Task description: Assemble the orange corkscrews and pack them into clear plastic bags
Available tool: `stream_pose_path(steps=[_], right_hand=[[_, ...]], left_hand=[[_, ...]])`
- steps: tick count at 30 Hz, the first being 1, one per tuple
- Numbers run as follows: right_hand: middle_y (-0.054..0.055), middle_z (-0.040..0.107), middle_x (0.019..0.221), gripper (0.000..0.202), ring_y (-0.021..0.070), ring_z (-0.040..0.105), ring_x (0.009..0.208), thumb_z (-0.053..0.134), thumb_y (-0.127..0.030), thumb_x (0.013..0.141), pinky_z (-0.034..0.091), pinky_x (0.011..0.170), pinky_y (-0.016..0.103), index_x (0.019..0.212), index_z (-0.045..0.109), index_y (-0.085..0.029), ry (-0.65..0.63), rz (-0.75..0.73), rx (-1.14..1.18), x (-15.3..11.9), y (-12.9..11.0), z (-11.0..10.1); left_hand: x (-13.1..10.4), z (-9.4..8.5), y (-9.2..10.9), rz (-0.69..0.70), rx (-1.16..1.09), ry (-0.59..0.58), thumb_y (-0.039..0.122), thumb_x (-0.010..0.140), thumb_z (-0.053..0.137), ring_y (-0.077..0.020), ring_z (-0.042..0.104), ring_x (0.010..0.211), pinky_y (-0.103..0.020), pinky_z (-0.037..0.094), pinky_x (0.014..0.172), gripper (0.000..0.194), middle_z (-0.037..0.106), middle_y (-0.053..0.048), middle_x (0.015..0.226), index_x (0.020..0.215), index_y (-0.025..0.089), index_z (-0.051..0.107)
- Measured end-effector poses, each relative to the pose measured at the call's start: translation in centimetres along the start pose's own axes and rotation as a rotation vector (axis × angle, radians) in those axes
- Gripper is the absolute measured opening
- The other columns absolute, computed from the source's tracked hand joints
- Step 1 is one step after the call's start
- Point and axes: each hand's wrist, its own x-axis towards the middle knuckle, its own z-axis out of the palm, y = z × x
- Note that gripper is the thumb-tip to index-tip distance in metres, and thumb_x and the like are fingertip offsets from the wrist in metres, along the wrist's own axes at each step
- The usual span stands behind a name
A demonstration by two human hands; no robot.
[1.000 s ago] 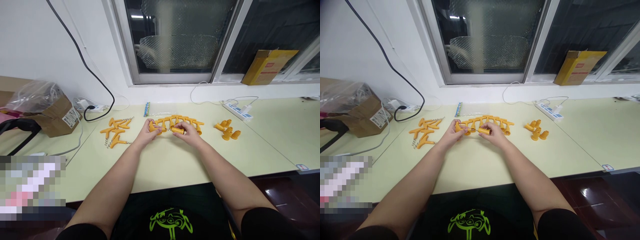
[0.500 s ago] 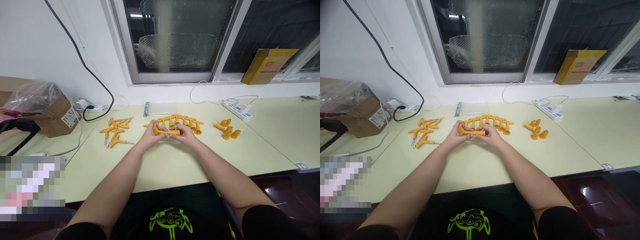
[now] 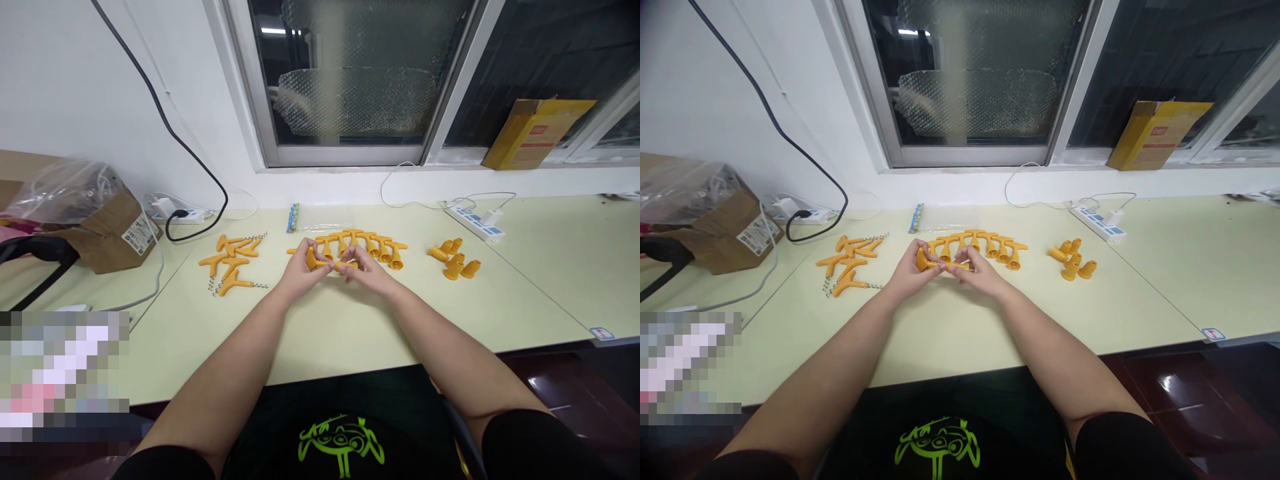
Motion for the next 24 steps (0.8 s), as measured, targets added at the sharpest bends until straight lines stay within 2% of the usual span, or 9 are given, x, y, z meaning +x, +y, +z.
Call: stream_pose_path(steps=[2,3,6,9,12,15,18,20,24], right_hand=[[0.004,0.061,0.109,0.038,0.0171,0.063,0.095,0.08,-0.04,0.078,0.054,0.076,0.029,0.104,0.058,-0.024,0.014,-0.136,-0.112,-0.2,-0.2,-0.2],[0.003,0.062,0.106,0.037,0.0167,0.063,0.092,0.08,-0.039,0.078,0.053,0.076,0.029,0.104,0.059,-0.023,-0.002,-0.14,-0.127,-0.2,-0.2,-0.2],[0.001,0.063,0.087,0.032,0.0151,0.063,0.072,0.074,-0.044,0.084,0.053,0.069,0.03,0.1,0.057,-0.023,-0.088,0.037,0.01,-0.1,-0.2,-0.1],[-0.001,0.064,0.074,0.031,0.015,0.06,0.056,0.066,-0.051,0.087,0.049,0.055,0.028,0.098,0.053,-0.024,-0.138,0.259,0.215,0.0,-0.4,0.3],[0.001,0.067,0.071,0.034,0.0164,0.06,0.053,0.065,-0.052,0.087,0.049,0.055,0.03,0.099,0.05,-0.025,-0.186,0.369,0.297,-0.1,-0.6,0.7],[0.003,0.069,0.089,0.04,0.017,0.065,0.073,0.076,-0.052,0.081,0.053,0.07,0.032,0.097,0.055,-0.023,-0.197,0.215,0.192,-0.2,-0.3,0.6],[0.0,0.066,0.092,0.045,0.0143,0.06,0.08,0.088,-0.048,0.071,0.048,0.073,0.028,0.094,0.061,-0.02,-0.138,0.062,0.003,-0.1,0.3,0.4],[0.001,0.067,0.088,0.044,0.0141,0.058,0.078,0.086,-0.053,0.073,0.046,0.071,0.027,0.09,0.064,-0.018,-0.152,0.096,-0.017,0.0,0.5,0.2],[0.008,0.075,0.094,0.047,0.0152,0.062,0.078,0.069,-0.062,0.088,0.047,0.072,0.027,0.098,0.071,-0.016,-0.344,0.244,0.119,-0.1,0.2,0.4]], left_hand=[[0.2,-0.3,-0.4,-0.036,0.023,0.025,0.038,0.084,0.079,-0.0138,0.064,0.079,-0.028,0.048,0.079,0.047,0.067,0.002,0.083,0.099,0.024,0.037],[0.3,-0.5,-0.5,-0.043,0.043,0.038,0.039,0.085,0.079,-0.0131,0.062,0.077,-0.027,0.048,0.078,0.045,0.065,0.003,0.081,0.099,0.024,0.038],[0.3,-0.6,-0.5,0.014,0.1,0.049,0.039,0.086,0.076,-0.0129,0.06,0.079,-0.027,0.047,0.081,0.04,0.059,0.003,0.082,0.098,0.023,0.042],[0.0,-0.3,-0.2,0.09,0.077,-0.028,0.039,0.087,0.075,-0.0129,0.059,0.081,-0.027,0.048,0.078,0.039,0.06,0.001,0.09,0.098,0.023,0.04],[-0.2,-0.1,0.0,0.089,0.065,-0.072,0.039,0.087,0.073,-0.0132,0.058,0.08,-0.025,0.047,0.072,0.039,0.059,0.0,0.094,0.101,0.024,0.04],[-0.2,0.0,0.0,0.088,0.164,-0.078,0.037,0.088,0.071,-0.015,0.059,0.085,-0.028,0.048,0.077,0.033,0.06,-0.001,0.094,0.101,0.023,0.044],[-0.2,0.1,0.0,0.112,0.252,-0.085,0.033,0.089,0.068,-0.0159,0.059,0.086,-0.03,0.048,0.082,0.024,0.06,0.0,0.091,0.098,0.023,0.048],[-0.2,0.1,0.0,0.128,0.231,-0.1,0.034,0.09,0.066,-0.0158,0.058,0.082,-0.029,0.049,0.077,0.021,0.059,0.0,0.089,0.097,0.023,0.05],[-0.5,0.1,0.2,0.156,0.185,-0.134,0.037,0.088,0.069,-0.0138,0.053,0.07,-0.027,0.046,0.065,0.022,0.057,-0.001,0.089,0.094,0.023,0.053]])
